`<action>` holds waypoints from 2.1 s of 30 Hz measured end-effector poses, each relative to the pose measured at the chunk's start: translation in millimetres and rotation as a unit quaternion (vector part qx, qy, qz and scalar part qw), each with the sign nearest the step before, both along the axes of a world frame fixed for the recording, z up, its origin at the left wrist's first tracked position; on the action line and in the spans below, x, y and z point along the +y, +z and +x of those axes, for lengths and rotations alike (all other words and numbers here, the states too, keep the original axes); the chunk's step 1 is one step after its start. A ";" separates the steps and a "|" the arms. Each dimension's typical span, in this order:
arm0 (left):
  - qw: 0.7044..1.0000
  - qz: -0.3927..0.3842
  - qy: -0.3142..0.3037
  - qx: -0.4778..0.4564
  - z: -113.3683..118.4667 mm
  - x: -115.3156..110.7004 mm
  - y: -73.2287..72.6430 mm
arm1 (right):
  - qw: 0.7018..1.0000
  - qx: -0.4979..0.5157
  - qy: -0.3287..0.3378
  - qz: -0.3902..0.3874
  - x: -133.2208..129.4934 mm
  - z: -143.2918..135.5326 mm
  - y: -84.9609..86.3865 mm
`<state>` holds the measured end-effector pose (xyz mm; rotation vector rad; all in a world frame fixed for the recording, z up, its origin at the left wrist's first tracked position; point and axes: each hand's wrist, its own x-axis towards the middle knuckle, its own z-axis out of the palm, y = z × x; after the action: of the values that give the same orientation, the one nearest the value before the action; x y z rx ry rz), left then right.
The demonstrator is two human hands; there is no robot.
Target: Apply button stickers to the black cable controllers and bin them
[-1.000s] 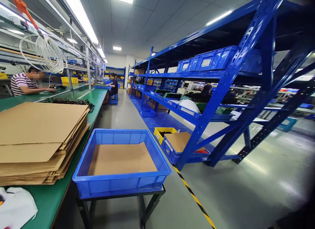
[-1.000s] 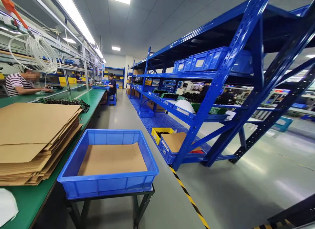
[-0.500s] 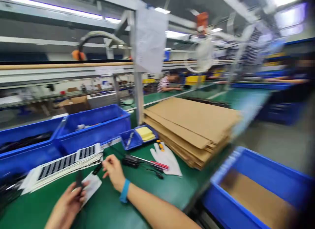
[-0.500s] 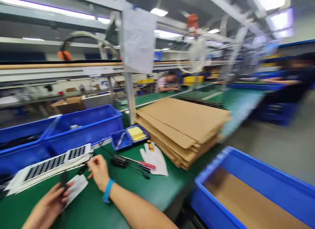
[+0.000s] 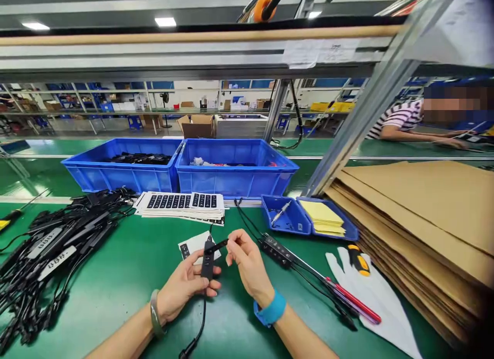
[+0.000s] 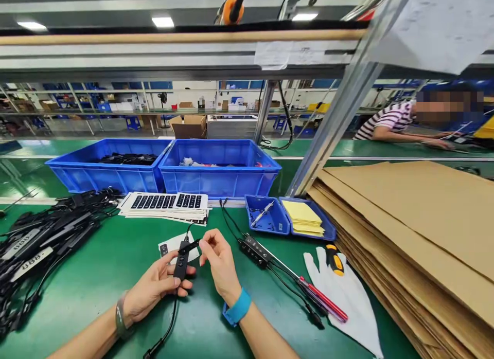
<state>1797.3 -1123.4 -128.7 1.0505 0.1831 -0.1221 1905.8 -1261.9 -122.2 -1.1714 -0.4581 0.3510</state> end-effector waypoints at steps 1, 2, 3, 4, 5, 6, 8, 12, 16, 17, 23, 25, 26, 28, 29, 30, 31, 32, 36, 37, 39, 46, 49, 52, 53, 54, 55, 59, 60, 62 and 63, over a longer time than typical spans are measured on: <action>1.000 -0.003 0.000 0.001 0.0 -0.2 0.0 | 1.000 0.000 0.002 0.004 -0.6 -0.2 1.6; 1.000 -0.005 -0.001 0.002 0.0 -0.4 0.2 | 1.000 0.001 0.005 0.004 -1.2 -0.1 3.0; 1.000 -0.005 -0.001 0.004 0.0 -0.4 0.6 | 1.000 0.003 0.010 0.003 -1.9 0.1 4.2; 1.000 -0.006 -0.002 0.005 0.0 -0.4 1.2 | 1.000 0.005 0.015 -0.002 -2.3 0.3 5.0; 1.000 -0.007 -0.002 0.007 0.0 -0.2 1.9 | 1.000 0.006 0.021 -0.010 -2.5 0.4 5.4; 1.000 -0.007 -0.004 0.008 0.0 -0.1 2.5 | 0.999 0.005 0.026 -0.022 -2.3 0.4 5.4; 1.000 -0.007 -0.010 0.007 -0.1 0.1 3.6 | 0.998 -0.005 0.037 -0.052 -1.3 -0.1 4.0; 1.000 -0.010 -0.028 -0.001 -0.4 -0.5 3.3 | 0.994 -0.015 0.050 -0.096 1.7 -2.0 -1.1; 0.999 -0.012 -0.041 0.005 -1.1 -1.5 1.5 | 0.993 -0.007 0.058 -0.105 2.9 -4.0 -4.0; 0.999 -0.013 -0.042 0.008 -1.3 -1.6 1.2 | 0.993 -0.006 0.060 -0.106 3.0 -4.4 -4.1; 0.999 -0.018 -0.049 0.010 -2.8 -1.3 0.5 | 0.992 -0.007 0.056 -0.110 3.5 -5.3 -2.6; 0.999 -0.020 -0.047 0.010 -3.0 -1.3 0.4 | 0.992 -0.009 0.056 -0.113 3.4 -4.9 -2.5; 0.999 -0.021 -0.045 0.010 -2.9 -1.3 0.2 | 0.992 -0.011 0.057 -0.115 3.3 -4.7 -2.7; 0.999 -0.021 -0.045 0.011 -2.2 -1.1 -0.1 | 0.991 -0.016 0.056 -0.119 3.1 -4.3 -3.4; 0.999 -0.021 -0.045 0.012 -1.8 -1.0 -0.2 | 0.991 -0.019 0.056 -0.120 3.1 -4.3 -3.7; 0.999 -0.020 -0.046 0.012 -1.5 -0.9 -0.1 | 0.991 -0.021 0.054 -0.121 3.0 -4.3 -4.0; 0.999 -0.019 -0.047 0.012 -1.3 -0.8 0.0 | 0.991 -0.022 0.053 -0.121 3.0 -4.5 -4.0; 0.999 -0.018 -0.047 0.012 -1.2 -0.7 0.3 | 0.991 -0.022 0.052 -0.122 3.1 -4.8 -3.7; 0.999 -0.006 -0.047 0.016 -1.9 -1.6 2.8 | 0.990 -0.026 0.049 -0.131 3.1 -6.8 -1.2; 0.999 -0.001 -0.047 0.017 -2.1 -2.1 3.4 | 0.989 -0.029 0.045 -0.136 3.2 -7.3 -0.6; 0.999 0.008 -0.048 0.016 -2.3 -3.1 4.1 | 0.988 -0.036 0.033 -0.147 3.4 -8.4 -0.2; 0.998 0.028 -0.051 0.011 -1.7 -4.5 1.3 | 0.982 -0.070 -0.002 -0.175 4.2 -10.9 -3.8; 0.998 0.034 -0.049 0.010 -2.1 -5.1 0.1 | 0.981 -0.075 -0.006 -0.180 4.2 -11.3 -3.5; 0.998 0.042 -0.046 0.012 -2.3 -6.5 0.5 | 0.979 -0.079 -0.012 -0.188 4.1 -11.7 -3.6; 0.998 0.045 -0.046 0.012 -2.2 -7.0 0.8 | 0.978 -0.080 -0.014 -0.190 4.1 -11.9 -4.0; 0.998 0.047 -0.046 0.012 -2.1 -7.5 1.0 | 0.978 -0.080 -0.016 -0.192 4.2 -12.1 -4.5; 0.998 0.049 -0.045 0.012 -2.0 -8.0 1.1 | 0.978 -0.080 -0.018 -0.194 4.3 -12.3 -5.2; 0.998 0.058 -0.038 0.010 -2.1 -9.4 -0.8 | 0.977 -0.078 -0.023 -0.199 5.1 -12.0 -7.2; 0.998 0.059 -0.036 0.008 -2.3 -9.6 -1.8 | 0.976 -0.079 -0.025 -0.202 5.2 -11.4 -7.4; 0.998 0.059 -0.031 0.005 -2.7 -9.9 -3.8 | 0.973 -0.086 -0.030 -0.211 5.1 -9.5 -7.6; 0.998 0.059 -0.029 0.004 -2.8 -9.9 -4.5 | 0.972 -0.090 -0.033 -0.217 4.9 -8.4 -7.6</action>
<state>1794.5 -1133.3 -133.3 1.1729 0.1685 -0.1701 1897.3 -1257.0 -129.8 -1.6501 -0.5126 0.2955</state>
